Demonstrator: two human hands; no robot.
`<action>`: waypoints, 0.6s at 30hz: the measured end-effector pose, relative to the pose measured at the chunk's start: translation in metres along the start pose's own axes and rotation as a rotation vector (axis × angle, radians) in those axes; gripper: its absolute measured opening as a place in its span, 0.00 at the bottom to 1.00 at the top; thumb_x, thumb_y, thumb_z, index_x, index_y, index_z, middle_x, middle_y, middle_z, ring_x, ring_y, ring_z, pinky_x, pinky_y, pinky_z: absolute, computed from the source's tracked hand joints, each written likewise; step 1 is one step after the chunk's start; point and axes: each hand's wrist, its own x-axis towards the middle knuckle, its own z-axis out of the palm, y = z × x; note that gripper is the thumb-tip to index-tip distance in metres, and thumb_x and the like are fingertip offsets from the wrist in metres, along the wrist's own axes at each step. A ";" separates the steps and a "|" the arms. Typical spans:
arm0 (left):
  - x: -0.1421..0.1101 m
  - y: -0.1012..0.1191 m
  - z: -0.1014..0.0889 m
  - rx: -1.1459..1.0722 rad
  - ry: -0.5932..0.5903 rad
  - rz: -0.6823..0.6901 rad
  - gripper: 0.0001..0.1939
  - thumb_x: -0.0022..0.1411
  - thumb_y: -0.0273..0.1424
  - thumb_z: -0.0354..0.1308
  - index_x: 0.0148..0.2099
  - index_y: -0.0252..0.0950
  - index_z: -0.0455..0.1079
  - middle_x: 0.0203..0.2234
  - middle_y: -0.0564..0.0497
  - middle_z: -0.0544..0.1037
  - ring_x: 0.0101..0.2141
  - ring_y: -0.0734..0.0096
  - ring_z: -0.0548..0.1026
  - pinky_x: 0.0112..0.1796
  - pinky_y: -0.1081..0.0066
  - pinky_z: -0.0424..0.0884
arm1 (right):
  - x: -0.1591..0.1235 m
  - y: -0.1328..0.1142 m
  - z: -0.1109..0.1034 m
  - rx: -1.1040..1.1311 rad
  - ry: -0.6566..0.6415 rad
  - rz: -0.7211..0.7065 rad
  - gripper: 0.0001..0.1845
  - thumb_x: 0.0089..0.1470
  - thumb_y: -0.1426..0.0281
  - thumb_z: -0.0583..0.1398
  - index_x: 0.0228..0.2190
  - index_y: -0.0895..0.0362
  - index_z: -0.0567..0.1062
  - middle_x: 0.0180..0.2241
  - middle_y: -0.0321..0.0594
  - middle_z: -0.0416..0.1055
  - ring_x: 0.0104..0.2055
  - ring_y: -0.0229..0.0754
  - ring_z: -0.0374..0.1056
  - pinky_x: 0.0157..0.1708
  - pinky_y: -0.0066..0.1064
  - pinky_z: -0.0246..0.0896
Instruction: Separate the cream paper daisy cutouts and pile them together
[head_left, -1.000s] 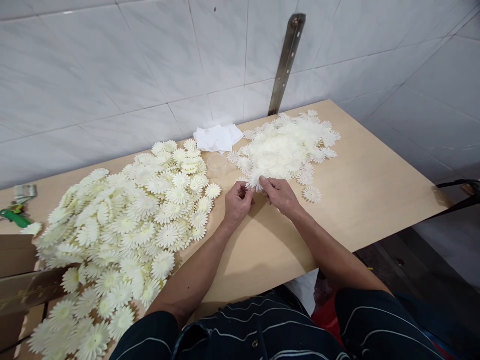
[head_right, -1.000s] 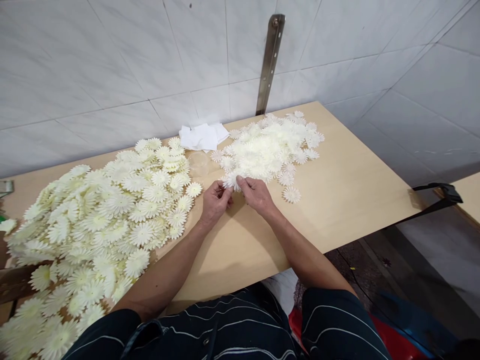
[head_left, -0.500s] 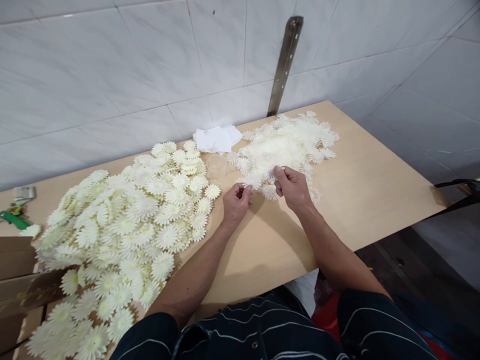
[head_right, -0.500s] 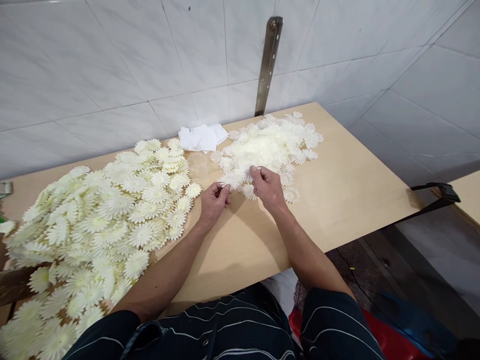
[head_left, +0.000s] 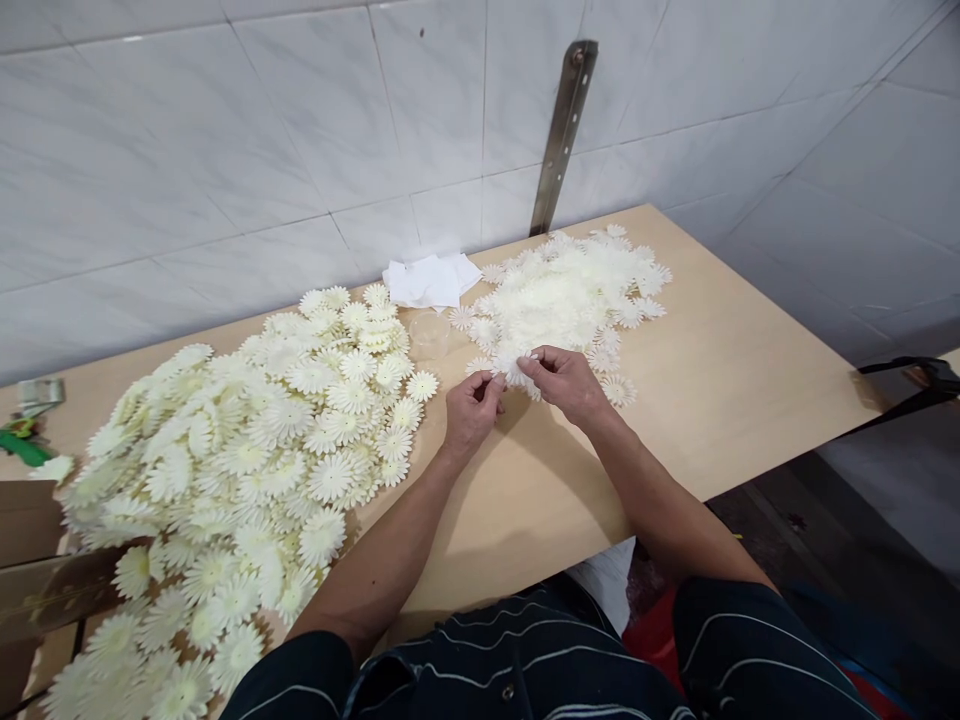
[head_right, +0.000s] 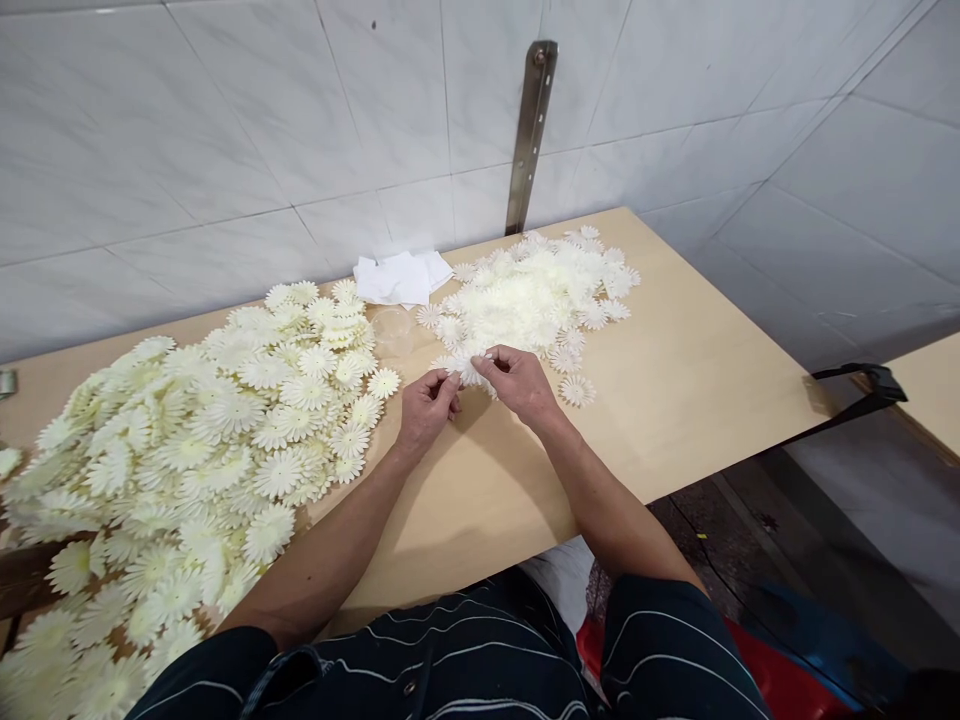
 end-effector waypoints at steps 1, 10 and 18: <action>0.000 0.000 0.000 -0.001 0.000 -0.002 0.25 0.64 0.55 0.69 0.32 0.38 0.78 0.16 0.56 0.73 0.17 0.75 0.69 0.22 0.73 0.68 | 0.001 0.000 0.000 -0.004 0.009 0.006 0.35 0.46 0.34 0.71 0.27 0.53 0.74 0.20 0.29 0.58 0.23 0.36 0.50 0.21 0.32 0.45; 0.001 -0.004 0.001 -0.006 0.024 -0.020 0.19 0.62 0.50 0.71 0.38 0.37 0.83 0.23 0.53 0.80 0.18 0.76 0.72 0.19 0.76 0.67 | 0.042 -0.028 -0.051 -0.065 0.255 -0.093 0.29 0.54 0.45 0.73 0.24 0.52 0.69 0.19 0.29 0.53 0.21 0.33 0.47 0.19 0.31 0.42; 0.002 0.000 0.002 0.005 0.020 -0.047 0.19 0.59 0.49 0.70 0.37 0.37 0.83 0.24 0.54 0.79 0.18 0.78 0.72 0.20 0.76 0.67 | 0.131 -0.049 -0.132 -0.487 0.563 0.066 0.09 0.64 0.63 0.66 0.36 0.55 0.77 0.24 0.38 0.71 0.27 0.44 0.67 0.30 0.36 0.65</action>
